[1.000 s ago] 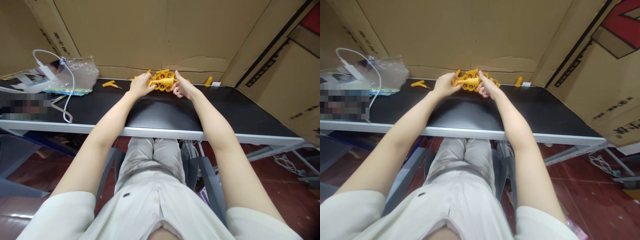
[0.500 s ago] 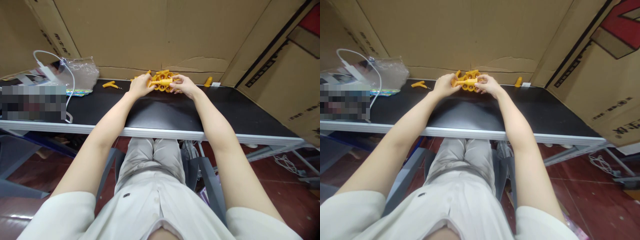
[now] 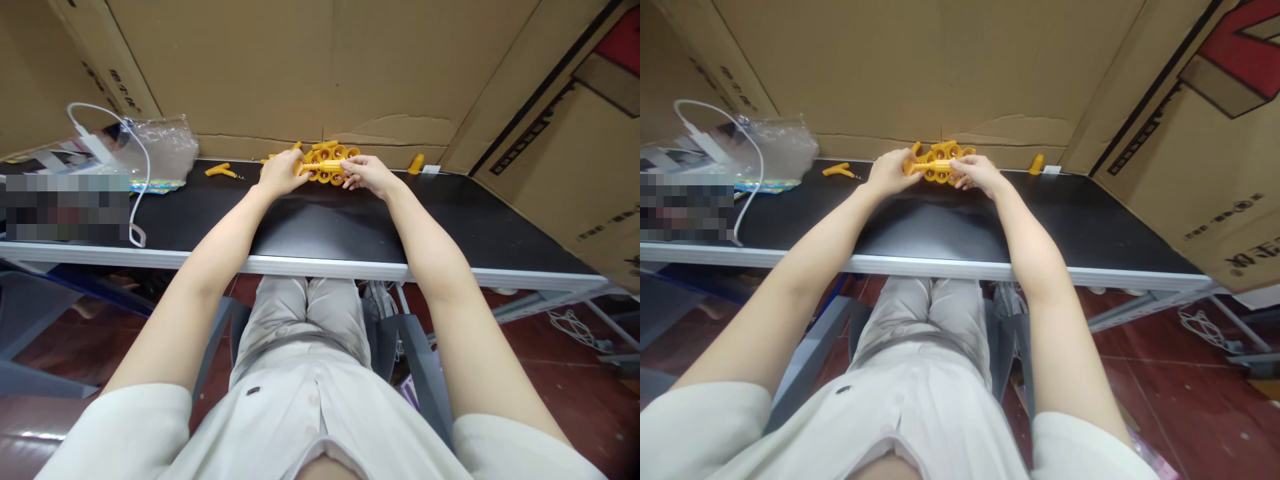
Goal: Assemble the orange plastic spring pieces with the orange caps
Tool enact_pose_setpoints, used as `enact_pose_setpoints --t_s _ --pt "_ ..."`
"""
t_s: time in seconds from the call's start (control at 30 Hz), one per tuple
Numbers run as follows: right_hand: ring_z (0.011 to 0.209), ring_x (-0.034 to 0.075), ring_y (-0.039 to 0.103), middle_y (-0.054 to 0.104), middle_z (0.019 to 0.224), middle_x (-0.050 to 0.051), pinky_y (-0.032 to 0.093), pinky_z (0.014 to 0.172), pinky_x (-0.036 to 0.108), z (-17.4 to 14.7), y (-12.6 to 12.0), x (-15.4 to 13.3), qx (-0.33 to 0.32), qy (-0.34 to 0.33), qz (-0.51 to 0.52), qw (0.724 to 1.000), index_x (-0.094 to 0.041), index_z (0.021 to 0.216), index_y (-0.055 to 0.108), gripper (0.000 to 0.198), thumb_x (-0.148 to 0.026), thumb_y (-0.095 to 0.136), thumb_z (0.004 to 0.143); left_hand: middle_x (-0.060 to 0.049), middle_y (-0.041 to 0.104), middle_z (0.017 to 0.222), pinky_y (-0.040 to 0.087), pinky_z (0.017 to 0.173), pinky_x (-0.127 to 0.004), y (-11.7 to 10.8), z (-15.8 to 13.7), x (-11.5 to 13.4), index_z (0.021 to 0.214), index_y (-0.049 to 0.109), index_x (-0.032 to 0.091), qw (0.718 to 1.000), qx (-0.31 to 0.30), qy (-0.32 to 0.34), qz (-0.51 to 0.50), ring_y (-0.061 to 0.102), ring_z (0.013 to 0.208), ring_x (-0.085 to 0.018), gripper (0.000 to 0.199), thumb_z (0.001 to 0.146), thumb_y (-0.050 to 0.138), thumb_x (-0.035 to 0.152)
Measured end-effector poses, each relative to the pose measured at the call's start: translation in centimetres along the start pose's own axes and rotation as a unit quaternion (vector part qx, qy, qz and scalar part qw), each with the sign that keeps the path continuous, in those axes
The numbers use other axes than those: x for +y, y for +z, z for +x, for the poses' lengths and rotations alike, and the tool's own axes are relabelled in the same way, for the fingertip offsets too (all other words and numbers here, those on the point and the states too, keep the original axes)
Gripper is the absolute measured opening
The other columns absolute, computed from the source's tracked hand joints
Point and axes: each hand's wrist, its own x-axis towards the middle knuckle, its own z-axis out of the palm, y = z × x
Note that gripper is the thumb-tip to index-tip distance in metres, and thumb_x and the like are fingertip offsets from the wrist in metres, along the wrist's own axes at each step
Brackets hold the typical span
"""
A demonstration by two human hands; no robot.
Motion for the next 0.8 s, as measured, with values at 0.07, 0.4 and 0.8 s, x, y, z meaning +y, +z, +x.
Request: enact_pose_setpoints --t_s 0.07,0.4,0.8 --pt "0.056 0.01 0.068 0.076 0.076 0.002 0.054 0.054 0.018 -0.3 0.1 -0.3 0.004 0.012 0.002 1.0 -0.02 0.094 0.068 0.037 -0.041 0.098 0.094 -0.016 0.074 0.144 0.054 0.117 -0.046 0.2 0.1 -0.2 0.15 0.068 0.025 1.0 0.002 0.005 -0.005 0.068 0.138 -0.039 0.051 0.102 0.072 0.04" --pt "0.052 0.01 0.066 0.077 0.073 0.004 0.052 0.052 0.017 0.0 0.0 -0.1 0.003 0.02 -0.002 1.0 -0.02 0.091 0.066 0.04 -0.05 0.089 0.103 -0.019 0.071 0.152 0.052 0.121 -0.046 -1.3 -0.9 1.6 0.152 0.067 0.02 0.999 -0.031 -0.024 0.013 0.067 0.144 -0.04 0.05 0.104 0.07 0.035" --pt "0.045 0.013 0.064 0.071 0.061 0.002 0.05 0.043 0.02 1.2 0.0 0.7 0.029 0.038 0.016 0.999 -0.02 0.092 0.068 0.052 -0.067 0.091 0.095 -0.017 0.076 0.144 0.055 0.116 -0.049 0.0 -0.1 0.3 0.147 0.07 0.023 1.0 0.0 0.011 -0.007 0.069 0.138 -0.04 0.049 0.1 0.07 0.037"
